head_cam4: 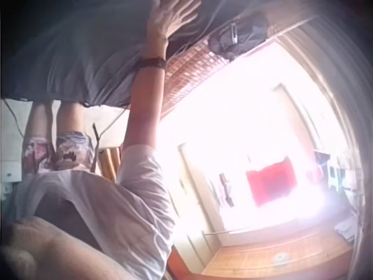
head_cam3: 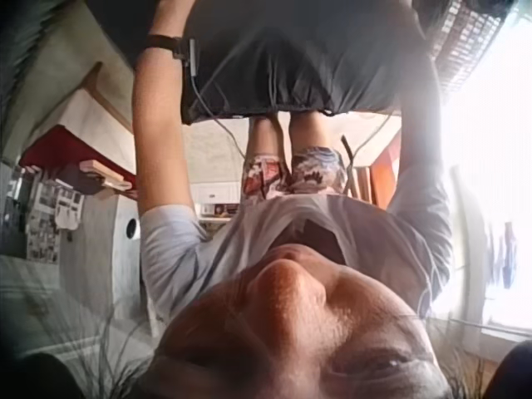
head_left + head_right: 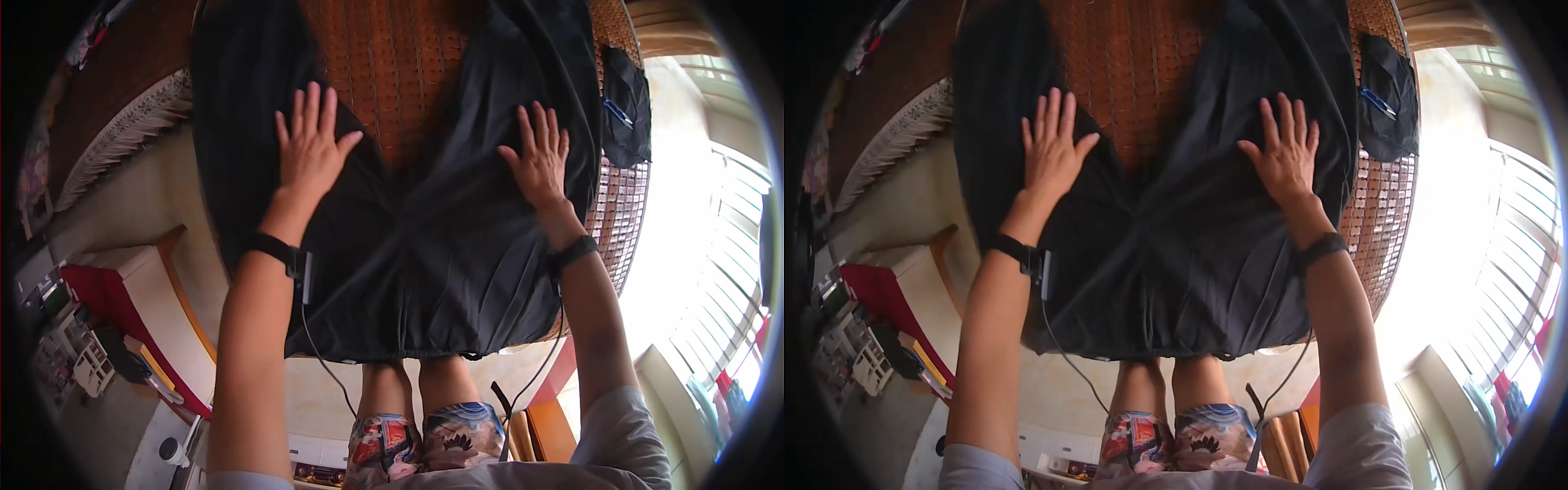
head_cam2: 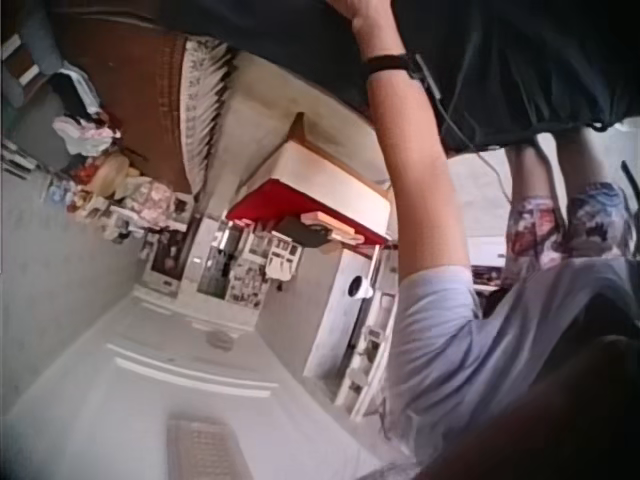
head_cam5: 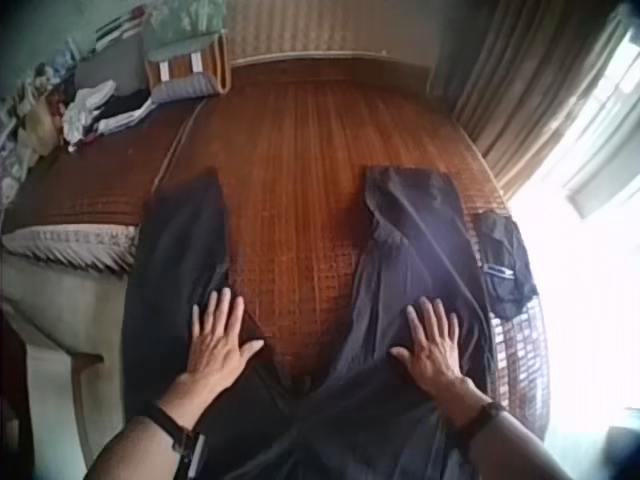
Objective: The person lays out a pair of black pants on a bed and uses a needle and thread to sew the fabric. They cut the thread with a pair of scissors and handle items from a bowl.
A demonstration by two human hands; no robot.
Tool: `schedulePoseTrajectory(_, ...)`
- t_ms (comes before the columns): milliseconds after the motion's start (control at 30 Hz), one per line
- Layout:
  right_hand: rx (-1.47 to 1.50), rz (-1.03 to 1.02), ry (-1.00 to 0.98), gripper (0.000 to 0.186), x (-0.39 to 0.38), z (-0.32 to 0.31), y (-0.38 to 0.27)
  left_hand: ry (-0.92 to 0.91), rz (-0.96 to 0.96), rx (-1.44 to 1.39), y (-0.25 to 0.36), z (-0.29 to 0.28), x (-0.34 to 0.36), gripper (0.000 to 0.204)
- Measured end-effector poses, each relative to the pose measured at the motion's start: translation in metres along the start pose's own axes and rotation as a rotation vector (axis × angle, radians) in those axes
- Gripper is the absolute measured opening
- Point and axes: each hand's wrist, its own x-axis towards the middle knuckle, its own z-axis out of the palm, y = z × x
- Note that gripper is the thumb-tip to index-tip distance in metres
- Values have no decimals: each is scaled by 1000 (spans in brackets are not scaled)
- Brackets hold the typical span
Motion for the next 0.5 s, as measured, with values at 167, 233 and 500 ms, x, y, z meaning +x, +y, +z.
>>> schedulePoseTrajectory(167, 27, 42, 17, 67, -7, 5, 6, 86, -49, -36, 4, 6, -1, 69)
schedulePoseTrajectory(233, 130, -65, 109, 65, -4, -16, -2, 160, 54, -224, 29, -12, -19, 63)
schedulePoseTrajectory(500, 531, -283, 232, 28, 50, -43, -43, 77, 316, -653, 96, -31, -100, 39)
